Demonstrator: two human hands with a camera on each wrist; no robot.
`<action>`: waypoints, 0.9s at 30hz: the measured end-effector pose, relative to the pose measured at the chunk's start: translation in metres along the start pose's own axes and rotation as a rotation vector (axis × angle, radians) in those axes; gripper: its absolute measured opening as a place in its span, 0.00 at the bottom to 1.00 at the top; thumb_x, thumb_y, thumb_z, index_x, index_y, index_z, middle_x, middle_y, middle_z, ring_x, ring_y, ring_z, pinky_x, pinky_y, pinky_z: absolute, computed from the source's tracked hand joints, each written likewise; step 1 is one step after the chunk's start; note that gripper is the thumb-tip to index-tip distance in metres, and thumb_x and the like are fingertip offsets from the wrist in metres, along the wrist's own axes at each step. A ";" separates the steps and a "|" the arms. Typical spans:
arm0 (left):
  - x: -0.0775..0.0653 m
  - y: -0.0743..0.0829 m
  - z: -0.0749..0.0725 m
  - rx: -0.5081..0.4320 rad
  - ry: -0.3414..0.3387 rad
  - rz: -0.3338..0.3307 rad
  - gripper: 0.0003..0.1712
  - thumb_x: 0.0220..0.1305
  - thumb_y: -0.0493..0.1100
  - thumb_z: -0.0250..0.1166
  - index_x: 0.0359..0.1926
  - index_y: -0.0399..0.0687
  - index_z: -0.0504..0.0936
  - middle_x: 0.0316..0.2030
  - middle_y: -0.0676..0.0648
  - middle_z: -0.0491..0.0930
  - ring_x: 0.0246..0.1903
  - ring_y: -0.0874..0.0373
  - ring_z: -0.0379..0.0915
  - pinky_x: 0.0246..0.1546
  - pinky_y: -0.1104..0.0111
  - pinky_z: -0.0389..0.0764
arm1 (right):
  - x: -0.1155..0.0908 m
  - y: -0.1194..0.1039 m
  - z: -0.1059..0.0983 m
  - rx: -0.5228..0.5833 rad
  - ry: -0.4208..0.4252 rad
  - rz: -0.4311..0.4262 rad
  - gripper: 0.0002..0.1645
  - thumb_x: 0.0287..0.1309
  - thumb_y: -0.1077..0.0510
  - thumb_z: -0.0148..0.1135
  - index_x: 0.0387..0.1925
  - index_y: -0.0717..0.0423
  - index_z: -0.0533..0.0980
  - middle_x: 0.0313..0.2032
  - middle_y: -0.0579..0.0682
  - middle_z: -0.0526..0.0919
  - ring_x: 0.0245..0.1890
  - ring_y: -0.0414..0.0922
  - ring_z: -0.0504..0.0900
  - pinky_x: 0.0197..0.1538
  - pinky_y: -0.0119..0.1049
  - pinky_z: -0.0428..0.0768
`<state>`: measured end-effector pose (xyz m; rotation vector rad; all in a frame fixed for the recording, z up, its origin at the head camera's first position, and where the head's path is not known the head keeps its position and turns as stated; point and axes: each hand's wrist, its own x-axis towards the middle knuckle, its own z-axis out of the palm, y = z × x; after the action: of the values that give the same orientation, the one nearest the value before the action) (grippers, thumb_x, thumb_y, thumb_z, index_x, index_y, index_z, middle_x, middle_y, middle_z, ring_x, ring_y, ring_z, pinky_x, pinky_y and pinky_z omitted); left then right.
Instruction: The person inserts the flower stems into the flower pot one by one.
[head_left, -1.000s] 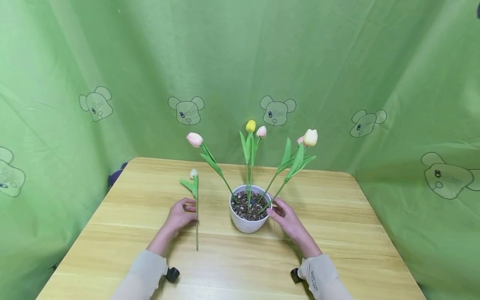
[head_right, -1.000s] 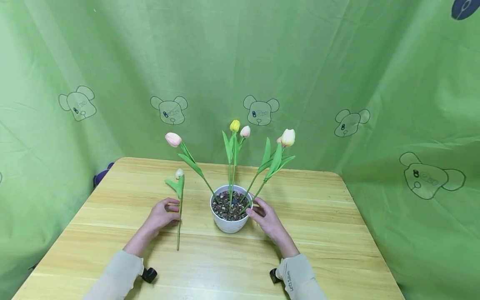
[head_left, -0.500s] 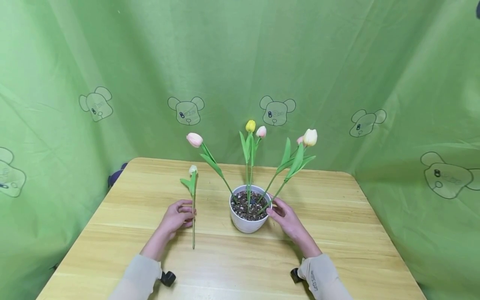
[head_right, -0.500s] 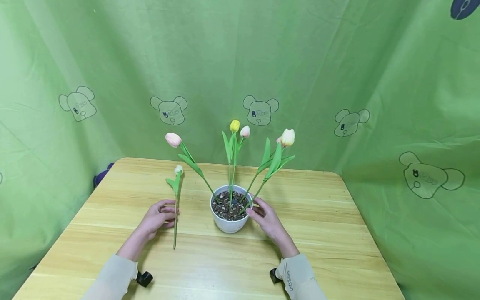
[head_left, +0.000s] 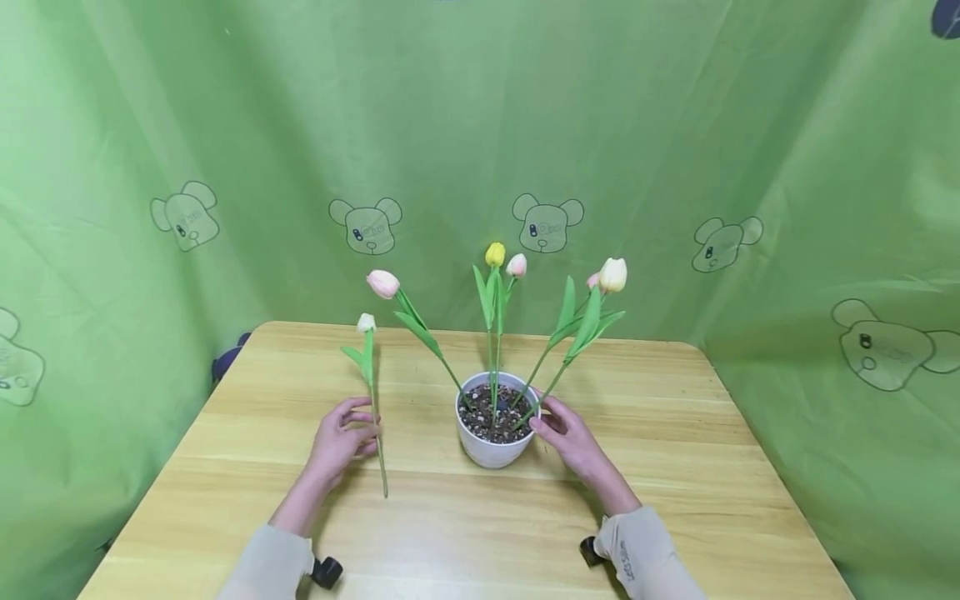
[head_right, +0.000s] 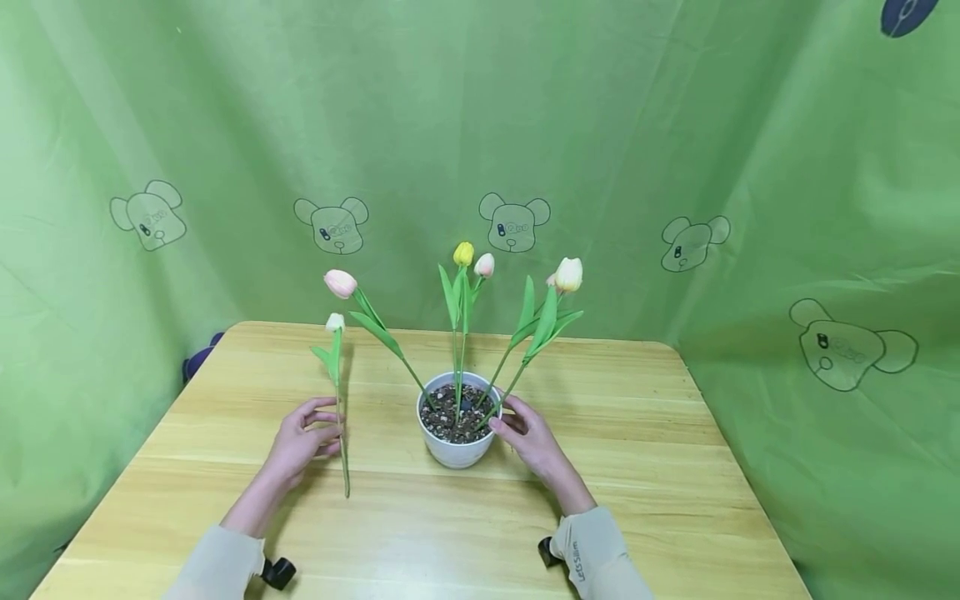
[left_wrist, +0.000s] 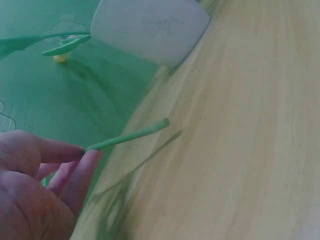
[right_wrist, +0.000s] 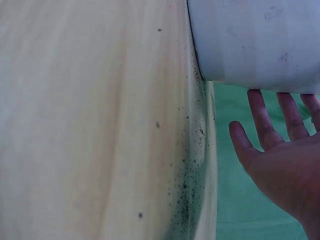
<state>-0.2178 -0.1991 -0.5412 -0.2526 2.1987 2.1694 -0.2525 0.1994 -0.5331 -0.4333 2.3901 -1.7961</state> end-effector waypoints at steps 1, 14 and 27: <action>-0.001 0.001 -0.001 0.002 0.007 0.012 0.35 0.65 0.28 0.65 0.72 0.42 0.70 0.56 0.34 0.78 0.44 0.48 0.84 0.44 0.64 0.91 | 0.000 0.000 0.000 0.004 0.001 0.001 0.36 0.74 0.59 0.59 0.77 0.63 0.61 0.72 0.69 0.67 0.66 0.65 0.76 0.65 0.34 0.80; -0.019 0.040 -0.009 -0.007 0.103 0.296 0.30 0.62 0.25 0.68 0.66 0.36 0.75 0.51 0.33 0.80 0.38 0.60 0.84 0.41 0.64 0.92 | 0.000 0.004 0.002 0.039 -0.009 -0.019 0.36 0.73 0.61 0.59 0.77 0.63 0.61 0.72 0.71 0.66 0.66 0.69 0.74 0.60 0.22 0.78; -0.026 0.059 -0.004 -0.015 0.110 0.418 0.30 0.61 0.23 0.68 0.65 0.31 0.75 0.49 0.31 0.82 0.37 0.63 0.83 0.40 0.63 0.92 | 0.000 0.002 0.002 -0.016 0.010 -0.015 0.36 0.73 0.59 0.60 0.77 0.62 0.61 0.72 0.70 0.66 0.66 0.68 0.75 0.68 0.48 0.80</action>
<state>-0.2003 -0.2006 -0.4786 0.1028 2.4825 2.4231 -0.2525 0.1985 -0.5357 -0.4456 2.4158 -1.7912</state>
